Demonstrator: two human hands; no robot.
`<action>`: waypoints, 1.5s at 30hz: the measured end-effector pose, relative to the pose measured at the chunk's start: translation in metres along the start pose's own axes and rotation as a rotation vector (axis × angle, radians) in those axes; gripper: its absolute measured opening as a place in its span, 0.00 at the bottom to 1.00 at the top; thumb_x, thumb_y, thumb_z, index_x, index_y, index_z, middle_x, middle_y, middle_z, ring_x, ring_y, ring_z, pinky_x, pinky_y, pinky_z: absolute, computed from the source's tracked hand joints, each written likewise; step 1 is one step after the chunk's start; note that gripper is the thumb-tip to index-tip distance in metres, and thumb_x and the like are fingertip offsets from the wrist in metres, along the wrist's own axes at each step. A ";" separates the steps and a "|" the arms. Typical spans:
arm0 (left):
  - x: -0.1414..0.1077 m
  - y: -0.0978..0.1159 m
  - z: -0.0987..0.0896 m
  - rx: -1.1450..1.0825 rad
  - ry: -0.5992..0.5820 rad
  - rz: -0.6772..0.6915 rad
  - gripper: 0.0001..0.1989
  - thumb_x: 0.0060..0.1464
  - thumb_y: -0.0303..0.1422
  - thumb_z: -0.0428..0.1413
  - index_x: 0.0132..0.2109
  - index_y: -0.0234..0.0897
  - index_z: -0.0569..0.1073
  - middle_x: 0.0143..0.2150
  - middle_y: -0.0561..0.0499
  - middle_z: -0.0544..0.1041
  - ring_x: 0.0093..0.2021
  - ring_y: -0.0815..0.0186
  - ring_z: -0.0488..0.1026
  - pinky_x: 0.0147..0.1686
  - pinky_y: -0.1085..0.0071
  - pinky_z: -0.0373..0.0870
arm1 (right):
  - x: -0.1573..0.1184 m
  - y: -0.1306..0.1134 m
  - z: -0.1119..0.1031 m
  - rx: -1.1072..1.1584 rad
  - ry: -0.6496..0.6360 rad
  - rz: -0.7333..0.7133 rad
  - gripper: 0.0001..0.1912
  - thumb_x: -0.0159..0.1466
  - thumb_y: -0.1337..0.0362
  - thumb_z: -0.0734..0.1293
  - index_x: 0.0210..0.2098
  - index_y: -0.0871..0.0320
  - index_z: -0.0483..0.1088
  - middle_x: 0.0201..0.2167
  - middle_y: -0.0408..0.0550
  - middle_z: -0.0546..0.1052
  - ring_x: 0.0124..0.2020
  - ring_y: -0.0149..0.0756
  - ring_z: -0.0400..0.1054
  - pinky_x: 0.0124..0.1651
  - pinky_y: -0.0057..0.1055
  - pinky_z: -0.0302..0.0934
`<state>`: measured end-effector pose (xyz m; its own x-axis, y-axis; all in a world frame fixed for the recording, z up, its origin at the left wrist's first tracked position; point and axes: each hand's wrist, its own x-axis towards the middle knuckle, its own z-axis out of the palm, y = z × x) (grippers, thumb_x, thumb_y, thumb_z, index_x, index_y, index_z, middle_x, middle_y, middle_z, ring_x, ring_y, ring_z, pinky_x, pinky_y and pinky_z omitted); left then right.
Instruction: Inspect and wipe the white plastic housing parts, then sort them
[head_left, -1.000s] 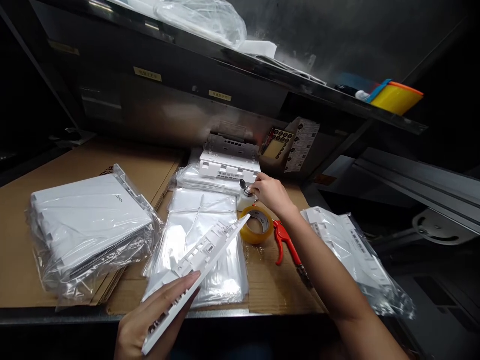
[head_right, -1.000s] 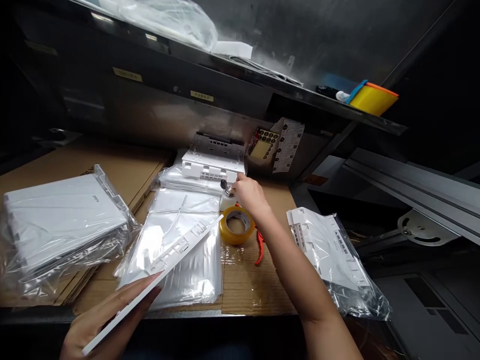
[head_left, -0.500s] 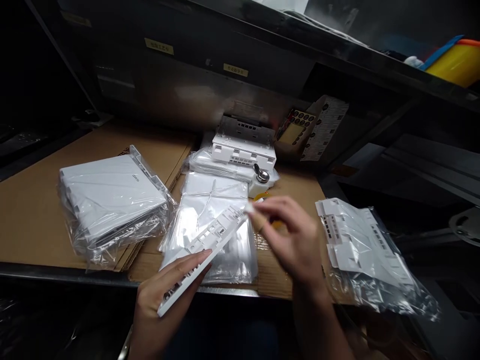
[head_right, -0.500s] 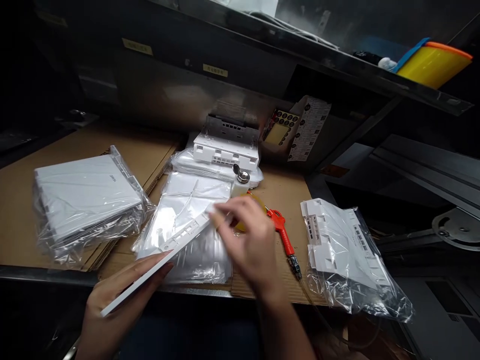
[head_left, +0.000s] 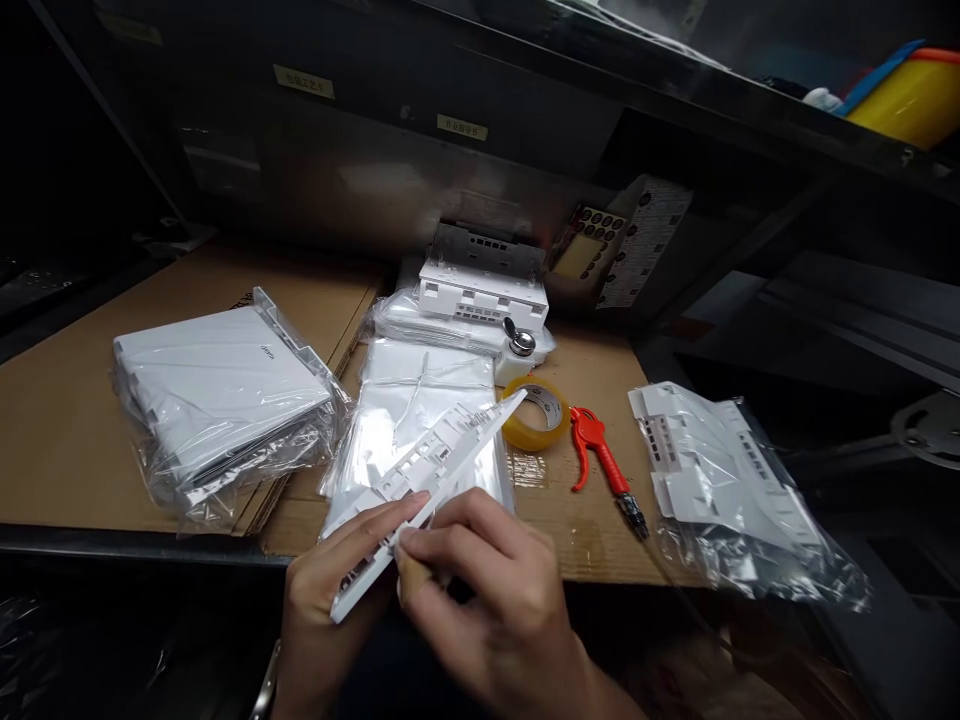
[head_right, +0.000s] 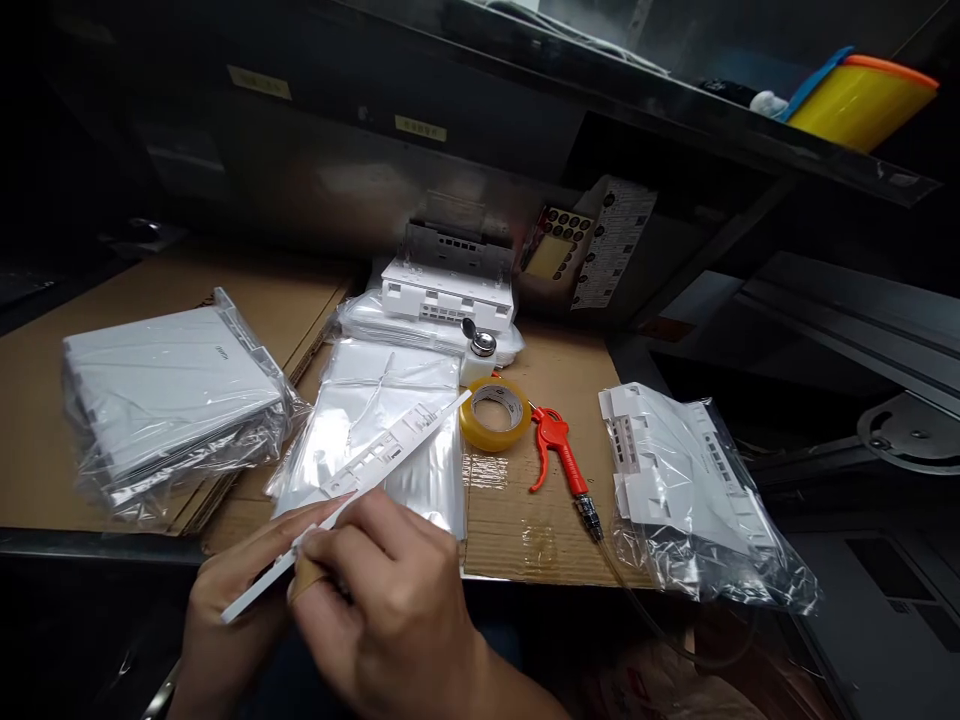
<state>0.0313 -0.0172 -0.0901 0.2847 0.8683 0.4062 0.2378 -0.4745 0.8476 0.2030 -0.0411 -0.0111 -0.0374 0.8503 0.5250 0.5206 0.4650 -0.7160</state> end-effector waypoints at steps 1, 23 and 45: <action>0.000 0.000 0.000 -0.003 0.000 0.000 0.21 0.63 0.27 0.60 0.60 0.51 0.75 0.56 0.57 0.81 0.54 0.66 0.79 0.55 0.77 0.73 | 0.000 0.000 0.000 0.008 -0.018 -0.016 0.06 0.64 0.74 0.69 0.38 0.62 0.78 0.31 0.47 0.75 0.31 0.30 0.70 0.35 0.27 0.66; 0.001 0.005 0.001 0.031 0.032 0.002 0.18 0.61 0.27 0.63 0.56 0.47 0.78 0.53 0.56 0.82 0.53 0.65 0.79 0.62 0.77 0.67 | 0.043 0.071 -0.047 -0.203 0.298 0.212 0.07 0.64 0.70 0.70 0.30 0.56 0.77 0.31 0.44 0.74 0.31 0.32 0.68 0.35 0.31 0.63; 0.010 0.002 -0.004 -0.062 0.168 -0.080 0.17 0.55 0.30 0.68 0.51 0.49 0.82 0.48 0.60 0.85 0.46 0.67 0.82 0.54 0.79 0.75 | 0.058 0.119 -0.085 -0.271 0.502 0.348 0.06 0.62 0.63 0.70 0.32 0.57 0.80 0.32 0.47 0.77 0.33 0.37 0.71 0.37 0.34 0.66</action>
<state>0.0310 -0.0091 -0.0836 0.1066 0.9172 0.3839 0.1945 -0.3979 0.8966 0.3358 0.0422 -0.0269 0.5389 0.6911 0.4816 0.6289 0.0503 -0.7759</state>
